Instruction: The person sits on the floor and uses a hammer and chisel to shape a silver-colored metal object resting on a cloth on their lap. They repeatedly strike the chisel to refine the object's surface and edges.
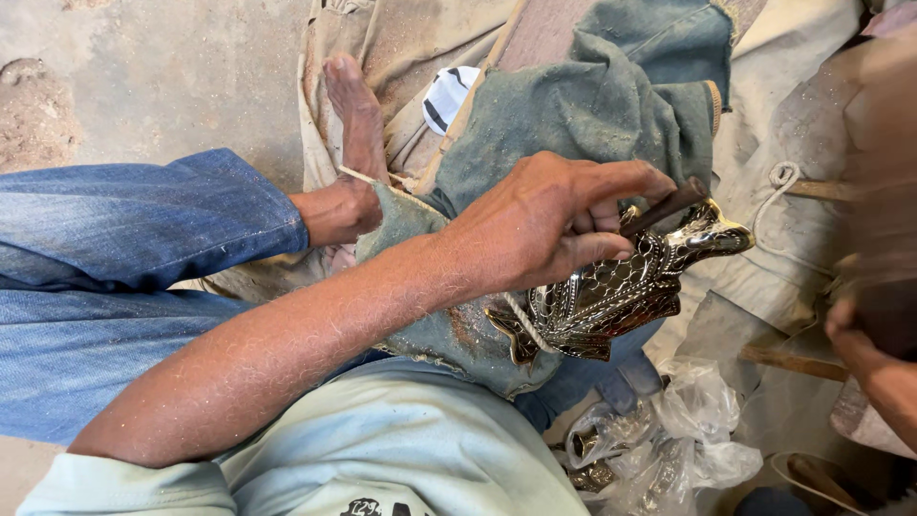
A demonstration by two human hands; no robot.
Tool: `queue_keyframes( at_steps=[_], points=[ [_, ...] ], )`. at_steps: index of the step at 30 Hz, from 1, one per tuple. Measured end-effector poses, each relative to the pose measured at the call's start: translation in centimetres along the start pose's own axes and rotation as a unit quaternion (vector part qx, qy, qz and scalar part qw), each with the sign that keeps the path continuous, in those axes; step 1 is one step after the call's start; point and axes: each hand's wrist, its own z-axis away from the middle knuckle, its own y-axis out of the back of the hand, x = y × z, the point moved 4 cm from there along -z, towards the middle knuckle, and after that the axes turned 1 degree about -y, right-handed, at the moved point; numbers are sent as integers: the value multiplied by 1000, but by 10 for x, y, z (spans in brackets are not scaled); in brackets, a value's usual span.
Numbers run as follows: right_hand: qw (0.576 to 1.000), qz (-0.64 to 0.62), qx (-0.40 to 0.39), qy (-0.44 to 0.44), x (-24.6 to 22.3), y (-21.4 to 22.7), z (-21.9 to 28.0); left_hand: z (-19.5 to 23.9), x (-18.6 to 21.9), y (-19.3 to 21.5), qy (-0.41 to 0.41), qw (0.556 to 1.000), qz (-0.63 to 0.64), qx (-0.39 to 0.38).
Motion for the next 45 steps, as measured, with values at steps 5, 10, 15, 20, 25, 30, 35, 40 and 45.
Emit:
queue_keyframes(
  at_steps=[5,10,15,20,25,30,35,40,45],
  points=[
    [996,86,-10,-28,10,10,7,0,0,2,-50,998,7,-21],
    [988,137,-17,-68,53,27,33,-4,0,2,-138,990,0,-31],
    [977,177,-39,-111,93,33,34,-2,0,3,-102,994,-2,-44],
    [956,263,-88,-95,81,33,13,10,2,4,-30,999,-6,9],
    [929,341,-124,-72,49,23,-8,17,1,2,-8,999,8,50],
    [902,400,-156,-51,21,7,-22,17,2,-2,1,998,15,54],
    [881,435,-178,-44,9,-3,-19,22,8,-3,5,998,-11,64],
    [872,451,-184,-51,2,0,-6,20,10,-2,-3,999,-20,44],
    [877,438,-172,-97,7,13,32,14,16,-2,-100,994,-37,30]
  ],
)
